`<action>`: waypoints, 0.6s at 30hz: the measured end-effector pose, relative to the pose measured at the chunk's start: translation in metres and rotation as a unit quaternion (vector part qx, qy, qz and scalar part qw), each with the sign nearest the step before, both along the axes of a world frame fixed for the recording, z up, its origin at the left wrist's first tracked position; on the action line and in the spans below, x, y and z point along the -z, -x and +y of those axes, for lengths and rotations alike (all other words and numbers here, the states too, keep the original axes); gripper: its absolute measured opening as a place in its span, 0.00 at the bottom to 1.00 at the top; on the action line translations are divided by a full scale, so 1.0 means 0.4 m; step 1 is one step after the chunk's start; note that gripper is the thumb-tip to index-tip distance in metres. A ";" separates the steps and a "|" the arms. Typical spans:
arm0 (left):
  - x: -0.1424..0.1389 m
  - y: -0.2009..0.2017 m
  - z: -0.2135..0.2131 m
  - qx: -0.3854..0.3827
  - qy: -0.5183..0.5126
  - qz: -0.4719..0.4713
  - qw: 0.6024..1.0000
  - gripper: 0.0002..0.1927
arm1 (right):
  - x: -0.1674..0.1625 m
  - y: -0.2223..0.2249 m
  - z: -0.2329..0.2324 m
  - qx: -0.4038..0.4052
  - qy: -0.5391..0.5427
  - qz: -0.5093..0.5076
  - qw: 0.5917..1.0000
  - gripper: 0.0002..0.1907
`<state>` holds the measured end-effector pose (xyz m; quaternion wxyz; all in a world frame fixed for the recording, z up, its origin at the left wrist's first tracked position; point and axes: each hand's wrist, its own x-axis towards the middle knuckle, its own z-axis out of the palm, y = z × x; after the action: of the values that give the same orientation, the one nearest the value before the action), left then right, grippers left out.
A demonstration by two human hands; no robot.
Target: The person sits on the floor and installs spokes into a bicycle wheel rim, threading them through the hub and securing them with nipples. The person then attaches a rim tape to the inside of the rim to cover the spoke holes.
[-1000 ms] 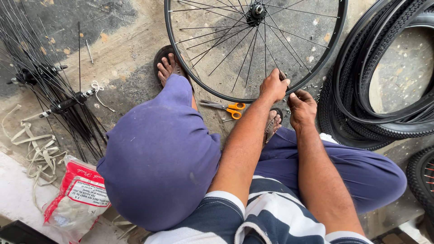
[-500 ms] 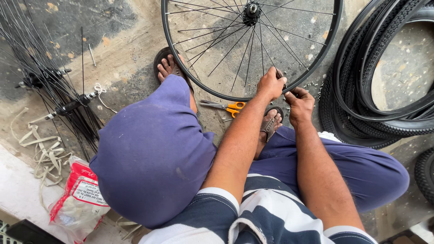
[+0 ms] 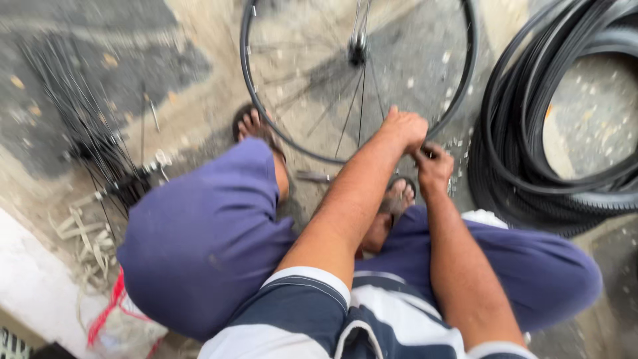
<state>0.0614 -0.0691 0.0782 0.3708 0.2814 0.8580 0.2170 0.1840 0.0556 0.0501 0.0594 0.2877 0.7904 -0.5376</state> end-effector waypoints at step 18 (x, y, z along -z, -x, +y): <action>0.015 0.046 -0.026 0.091 0.048 -0.048 0.994 0.16 | -0.051 0.021 -0.024 0.003 -0.082 -0.079 0.994 0.12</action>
<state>0.0429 -0.0796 0.0720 0.4426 0.3294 0.8196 0.1544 0.1755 0.0458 0.0703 0.0959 0.3354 0.8237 -0.4471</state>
